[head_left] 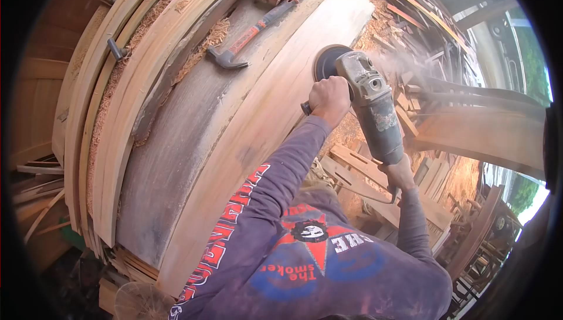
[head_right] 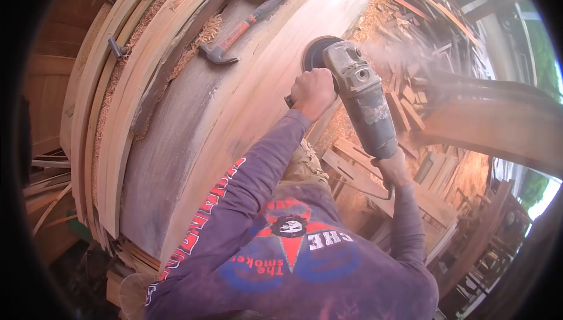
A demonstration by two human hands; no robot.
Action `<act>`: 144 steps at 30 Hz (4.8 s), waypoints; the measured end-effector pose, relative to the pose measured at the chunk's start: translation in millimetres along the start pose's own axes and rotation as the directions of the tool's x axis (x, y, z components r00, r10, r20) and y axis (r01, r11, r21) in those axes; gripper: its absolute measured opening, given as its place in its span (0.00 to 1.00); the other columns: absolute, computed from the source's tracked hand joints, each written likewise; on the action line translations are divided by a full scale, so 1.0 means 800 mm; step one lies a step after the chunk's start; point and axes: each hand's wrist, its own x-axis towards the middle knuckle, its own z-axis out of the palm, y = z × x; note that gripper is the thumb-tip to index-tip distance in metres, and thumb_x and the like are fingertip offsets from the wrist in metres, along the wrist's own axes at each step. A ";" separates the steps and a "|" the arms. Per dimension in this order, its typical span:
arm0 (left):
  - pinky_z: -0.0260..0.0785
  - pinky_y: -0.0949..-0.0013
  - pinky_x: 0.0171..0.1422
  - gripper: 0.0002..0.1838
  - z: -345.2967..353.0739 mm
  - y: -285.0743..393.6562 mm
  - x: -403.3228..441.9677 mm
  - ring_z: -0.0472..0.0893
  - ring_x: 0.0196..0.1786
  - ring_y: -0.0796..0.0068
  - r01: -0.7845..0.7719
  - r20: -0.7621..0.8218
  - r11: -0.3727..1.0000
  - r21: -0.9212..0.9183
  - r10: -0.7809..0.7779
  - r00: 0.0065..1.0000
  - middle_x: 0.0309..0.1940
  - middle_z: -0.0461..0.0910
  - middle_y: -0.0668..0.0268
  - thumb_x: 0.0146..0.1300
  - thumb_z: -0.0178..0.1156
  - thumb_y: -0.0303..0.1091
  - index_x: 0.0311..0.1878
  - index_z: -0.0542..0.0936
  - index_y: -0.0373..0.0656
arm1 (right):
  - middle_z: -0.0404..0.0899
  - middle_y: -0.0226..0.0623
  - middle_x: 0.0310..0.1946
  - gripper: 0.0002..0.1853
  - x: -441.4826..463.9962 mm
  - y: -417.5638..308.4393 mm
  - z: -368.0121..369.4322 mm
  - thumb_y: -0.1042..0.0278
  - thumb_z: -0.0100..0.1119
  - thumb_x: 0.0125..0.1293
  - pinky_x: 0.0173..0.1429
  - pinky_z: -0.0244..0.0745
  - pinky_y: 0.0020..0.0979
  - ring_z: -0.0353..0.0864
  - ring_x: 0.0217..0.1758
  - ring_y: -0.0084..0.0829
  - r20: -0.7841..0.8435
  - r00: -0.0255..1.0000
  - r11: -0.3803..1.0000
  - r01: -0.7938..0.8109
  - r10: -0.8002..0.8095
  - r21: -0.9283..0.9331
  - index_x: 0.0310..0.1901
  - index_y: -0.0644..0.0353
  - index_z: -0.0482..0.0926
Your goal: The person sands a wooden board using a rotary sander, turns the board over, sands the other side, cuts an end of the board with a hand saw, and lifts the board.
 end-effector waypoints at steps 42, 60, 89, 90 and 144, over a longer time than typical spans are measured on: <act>0.82 0.65 0.38 0.05 0.000 0.000 0.072 0.91 0.37 0.67 0.080 -0.232 0.992 0.093 -0.056 0.971 0.33 0.90 0.61 0.64 0.61 0.30 0.37 0.86 0.44 | 0.89 0.40 0.43 0.22 0.123 -0.074 -0.069 0.69 0.76 0.50 0.49 0.80 0.32 0.87 0.44 0.28 0.287 0.958 0.999 0.021 -0.007 -0.044 0.47 0.71 0.84; 0.83 0.61 0.38 0.16 0.068 -0.270 -0.536 0.90 0.36 0.60 0.405 -0.189 0.892 -0.199 -0.441 0.877 0.32 0.87 0.54 0.54 0.72 0.36 0.41 0.79 0.36 | 0.88 0.49 0.49 0.23 -0.236 0.048 0.209 0.64 0.75 0.56 0.57 0.80 0.38 0.88 0.54 0.39 0.583 0.757 0.810 0.523 -0.296 -0.267 0.52 0.66 0.84; 0.82 0.53 0.45 0.15 0.122 -0.292 -0.687 0.89 0.41 0.49 0.578 -0.244 0.704 -0.413 -0.697 0.675 0.34 0.87 0.48 0.55 0.70 0.36 0.40 0.82 0.35 | 0.89 0.54 0.42 0.28 -0.331 -0.009 0.244 0.61 0.76 0.54 0.53 0.82 0.39 0.90 0.51 0.46 0.565 0.686 0.656 0.690 -0.458 -0.306 0.54 0.70 0.82; 0.82 0.53 0.45 0.14 0.120 -0.283 -0.669 0.89 0.40 0.50 0.516 -0.272 0.745 -0.422 -0.647 0.712 0.34 0.87 0.49 0.55 0.70 0.35 0.39 0.82 0.34 | 0.89 0.51 0.40 0.26 -0.322 0.002 0.231 0.63 0.75 0.53 0.51 0.82 0.38 0.91 0.48 0.42 0.509 0.712 0.687 0.669 -0.484 -0.283 0.51 0.70 0.83; 0.82 0.56 0.38 0.07 0.187 -0.641 -1.293 0.88 0.34 0.55 0.396 -0.510 0.475 -0.786 -0.860 0.020 0.31 0.84 0.54 0.56 0.67 0.31 0.34 0.82 0.38 | 0.89 0.51 0.39 0.24 -0.775 -0.164 0.745 0.67 0.79 0.48 0.47 0.82 0.40 0.90 0.46 0.35 0.890 0.287 0.073 0.957 -0.353 -0.279 0.45 0.73 0.83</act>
